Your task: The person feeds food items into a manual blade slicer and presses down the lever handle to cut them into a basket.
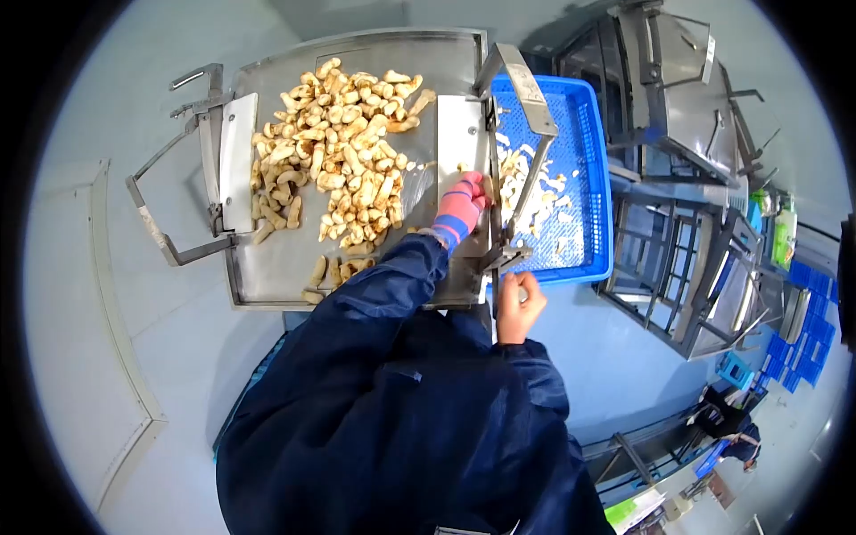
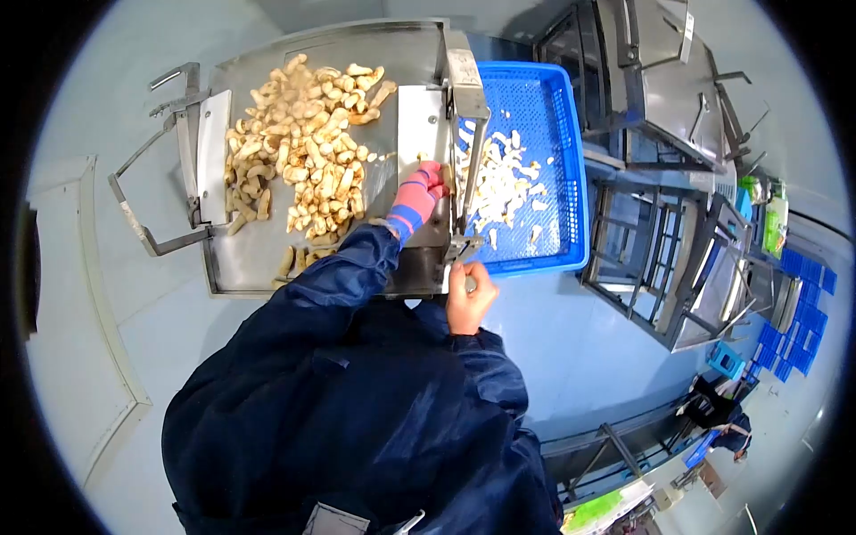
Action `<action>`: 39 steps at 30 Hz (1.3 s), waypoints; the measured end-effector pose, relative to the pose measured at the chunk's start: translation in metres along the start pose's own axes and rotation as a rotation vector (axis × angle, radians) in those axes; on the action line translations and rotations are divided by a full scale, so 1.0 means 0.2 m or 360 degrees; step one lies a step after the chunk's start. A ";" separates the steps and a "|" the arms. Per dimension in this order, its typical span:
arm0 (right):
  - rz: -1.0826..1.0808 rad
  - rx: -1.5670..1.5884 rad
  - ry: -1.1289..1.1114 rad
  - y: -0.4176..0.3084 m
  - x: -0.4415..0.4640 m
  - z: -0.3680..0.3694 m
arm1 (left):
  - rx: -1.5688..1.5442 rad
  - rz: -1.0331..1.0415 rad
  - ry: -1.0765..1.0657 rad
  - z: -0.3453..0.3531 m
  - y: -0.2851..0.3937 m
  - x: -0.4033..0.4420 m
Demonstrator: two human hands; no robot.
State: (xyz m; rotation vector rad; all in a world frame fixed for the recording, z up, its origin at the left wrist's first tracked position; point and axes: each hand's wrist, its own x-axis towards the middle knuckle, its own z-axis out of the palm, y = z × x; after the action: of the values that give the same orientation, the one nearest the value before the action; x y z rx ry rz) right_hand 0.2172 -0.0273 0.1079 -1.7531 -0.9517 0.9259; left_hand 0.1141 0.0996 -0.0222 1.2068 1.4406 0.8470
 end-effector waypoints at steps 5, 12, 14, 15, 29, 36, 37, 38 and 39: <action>-0.0094 -0.0114 0.0003 0.29 -0.02 0.03 | -0.0247 -0.0196 -0.0163 -0.02 0.08 0.01; 0.0034 0.0012 0.0008 0.08 0.00 0.00 | -0.0425 -0.0093 -0.0109 0.04 -0.05 0.02; -0.0198 -0.0180 0.0029 0.25 -0.02 0.02 | -0.0247 -0.0168 -0.0177 0.00 0.04 0.02; -0.0132 -0.0078 -0.0025 0.41 -0.03 0.03 | -0.0159 -0.0213 -0.0214 -0.02 0.08 0.01; -0.0170 -0.0197 -0.0014 0.41 -0.03 0.03 | -0.0090 -0.0027 0.0135 -0.01 0.02 -0.04; -0.0146 -0.0080 0.0002 0.43 -0.03 0.03 | -0.0240 -0.0225 0.0265 0.13 0.10 -0.01; -0.0119 -0.0109 -0.0002 0.43 -0.03 0.02 | -0.0384 -0.0139 0.0218 0.14 0.09 0.01; -0.0094 -0.0090 -0.0014 0.42 -0.03 0.02 | -0.0527 -0.0057 0.0166 0.13 0.09 0.01; -0.0063 -0.0073 -0.0026 0.42 -0.03 0.02 | -0.0270 0.0073 0.0192 0.06 0.26 -0.05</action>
State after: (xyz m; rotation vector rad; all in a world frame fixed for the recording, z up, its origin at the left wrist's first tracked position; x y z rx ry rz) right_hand 0.2287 -0.0560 0.0293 -1.7615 -1.0221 0.9008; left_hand 0.1375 0.1015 0.0267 1.0792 1.4100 1.0672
